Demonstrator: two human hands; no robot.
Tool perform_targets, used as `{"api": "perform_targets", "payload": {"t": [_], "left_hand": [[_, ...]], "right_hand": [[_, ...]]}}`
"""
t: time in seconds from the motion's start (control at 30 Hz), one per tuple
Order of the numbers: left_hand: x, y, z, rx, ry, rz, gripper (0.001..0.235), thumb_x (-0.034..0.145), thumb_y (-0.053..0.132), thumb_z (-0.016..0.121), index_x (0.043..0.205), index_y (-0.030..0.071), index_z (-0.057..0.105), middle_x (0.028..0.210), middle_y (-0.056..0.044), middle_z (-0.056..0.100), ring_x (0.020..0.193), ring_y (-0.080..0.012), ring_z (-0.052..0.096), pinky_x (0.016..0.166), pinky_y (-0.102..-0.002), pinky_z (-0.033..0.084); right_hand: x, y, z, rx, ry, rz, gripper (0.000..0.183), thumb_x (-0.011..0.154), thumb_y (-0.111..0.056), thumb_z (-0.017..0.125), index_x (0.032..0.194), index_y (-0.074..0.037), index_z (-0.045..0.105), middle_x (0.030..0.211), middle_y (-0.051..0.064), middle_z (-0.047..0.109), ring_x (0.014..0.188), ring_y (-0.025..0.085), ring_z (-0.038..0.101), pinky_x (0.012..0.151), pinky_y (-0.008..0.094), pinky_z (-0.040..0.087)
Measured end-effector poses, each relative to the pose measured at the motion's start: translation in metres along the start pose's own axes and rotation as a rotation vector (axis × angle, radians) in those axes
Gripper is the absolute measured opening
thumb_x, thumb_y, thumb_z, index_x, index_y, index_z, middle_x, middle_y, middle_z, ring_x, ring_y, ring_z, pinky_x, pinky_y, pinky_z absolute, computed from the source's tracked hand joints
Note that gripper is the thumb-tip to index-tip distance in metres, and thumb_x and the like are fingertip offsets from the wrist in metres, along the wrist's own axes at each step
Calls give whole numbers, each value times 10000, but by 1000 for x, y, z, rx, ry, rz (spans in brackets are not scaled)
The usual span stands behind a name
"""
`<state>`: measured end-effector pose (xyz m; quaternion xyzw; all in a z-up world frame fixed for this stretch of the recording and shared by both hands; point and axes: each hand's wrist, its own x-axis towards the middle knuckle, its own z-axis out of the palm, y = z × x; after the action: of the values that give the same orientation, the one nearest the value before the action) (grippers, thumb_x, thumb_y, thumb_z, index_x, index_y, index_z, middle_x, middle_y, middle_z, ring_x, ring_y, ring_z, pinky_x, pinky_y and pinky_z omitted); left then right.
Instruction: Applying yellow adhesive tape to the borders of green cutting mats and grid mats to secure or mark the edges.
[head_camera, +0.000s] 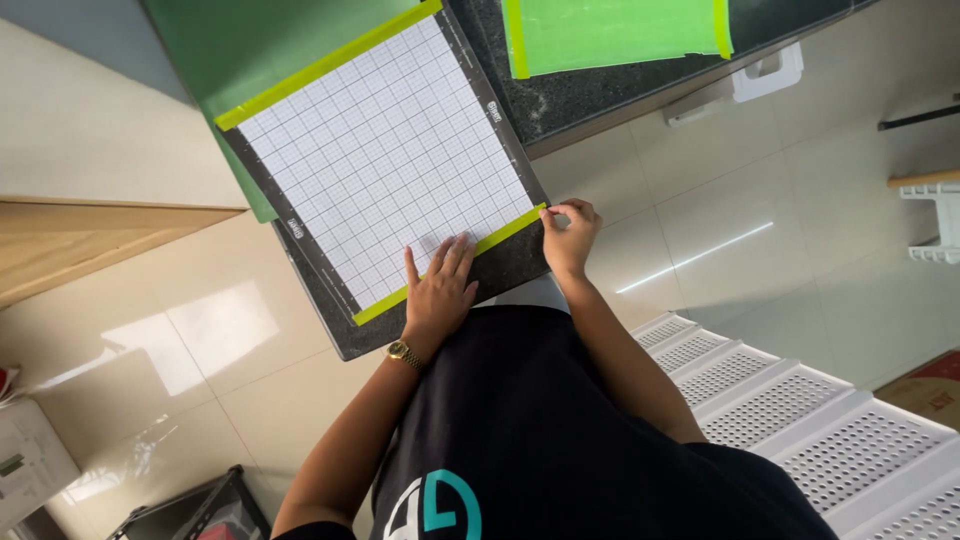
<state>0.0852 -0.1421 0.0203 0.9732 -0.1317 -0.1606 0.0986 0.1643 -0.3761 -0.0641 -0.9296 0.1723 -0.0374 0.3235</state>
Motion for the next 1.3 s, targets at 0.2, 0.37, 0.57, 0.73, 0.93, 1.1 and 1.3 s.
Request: {"api": "perform_targets", "payload": {"t": [0.2, 0.37, 0.57, 0.73, 0.93, 1.1, 1.3], "left_hand": [[-1, 0, 1, 20, -5, 6, 703, 950, 472, 596, 1568, 206, 392, 1617, 7, 365, 1494, -200, 320, 1192, -736, 85], [-2, -2, 6, 41, 6, 24, 726, 939, 476, 623, 1570, 198, 396, 1617, -3, 366, 1492, -212, 311, 1182, -745, 69], [-3, -8, 21, 76, 58, 36, 768, 904, 487, 633, 1579, 227, 375, 1650, 28, 317, 1499, -188, 299, 1185, -742, 101], [-6, -9, 21, 92, 118, 33, 815, 858, 496, 664, 1582, 261, 372, 1662, 66, 310, 1503, -150, 300, 1190, -740, 107], [-8, -7, 19, 57, 82, 17, 795, 921, 492, 599, 1621, 261, 302, 1671, 58, 310, 1516, -155, 289, 1202, -735, 56], [-9, -6, 22, 60, 66, 15, 763, 971, 523, 517, 1636, 245, 268, 1679, 36, 299, 1533, -171, 265, 1200, -731, 24], [-9, -7, 15, 53, 44, 16, 764, 974, 517, 518, 1636, 237, 260, 1685, 32, 284, 1538, -176, 256, 1206, -728, 29]], "right_hand": [[-21, -28, -13, -266, 132, -519, 269, 905, -86, 765, 900, -180, 512, 1085, -14, 531, 1154, 325, 494, 917, 481, 394], [-36, -28, -2, -211, 29, -729, 162, 958, -209, 697, 902, -177, 548, 1111, -18, 559, 1087, 296, 545, 836, 432, 421], [-77, -77, -10, 82, -154, -848, 147, 979, -269, 685, 884, -191, 604, 1069, -42, 588, 970, 252, 640, 789, 393, 468], [-75, -112, -43, 233, -190, -699, 101, 936, -172, 736, 911, -175, 638, 1086, 7, 615, 999, 317, 653, 835, 426, 487], [-22, -58, -40, 249, 79, -309, 152, 954, -37, 705, 938, -109, 572, 1167, 55, 513, 1067, 317, 594, 827, 420, 460], [-17, -26, -21, 176, 86, -195, 149, 974, -85, 712, 935, -95, 569, 1135, 49, 527, 984, 308, 619, 821, 434, 484], [-12, -22, -8, 186, 107, -164, 144, 970, -75, 711, 915, -81, 578, 1054, 29, 513, 909, 258, 612, 836, 403, 486]]}}
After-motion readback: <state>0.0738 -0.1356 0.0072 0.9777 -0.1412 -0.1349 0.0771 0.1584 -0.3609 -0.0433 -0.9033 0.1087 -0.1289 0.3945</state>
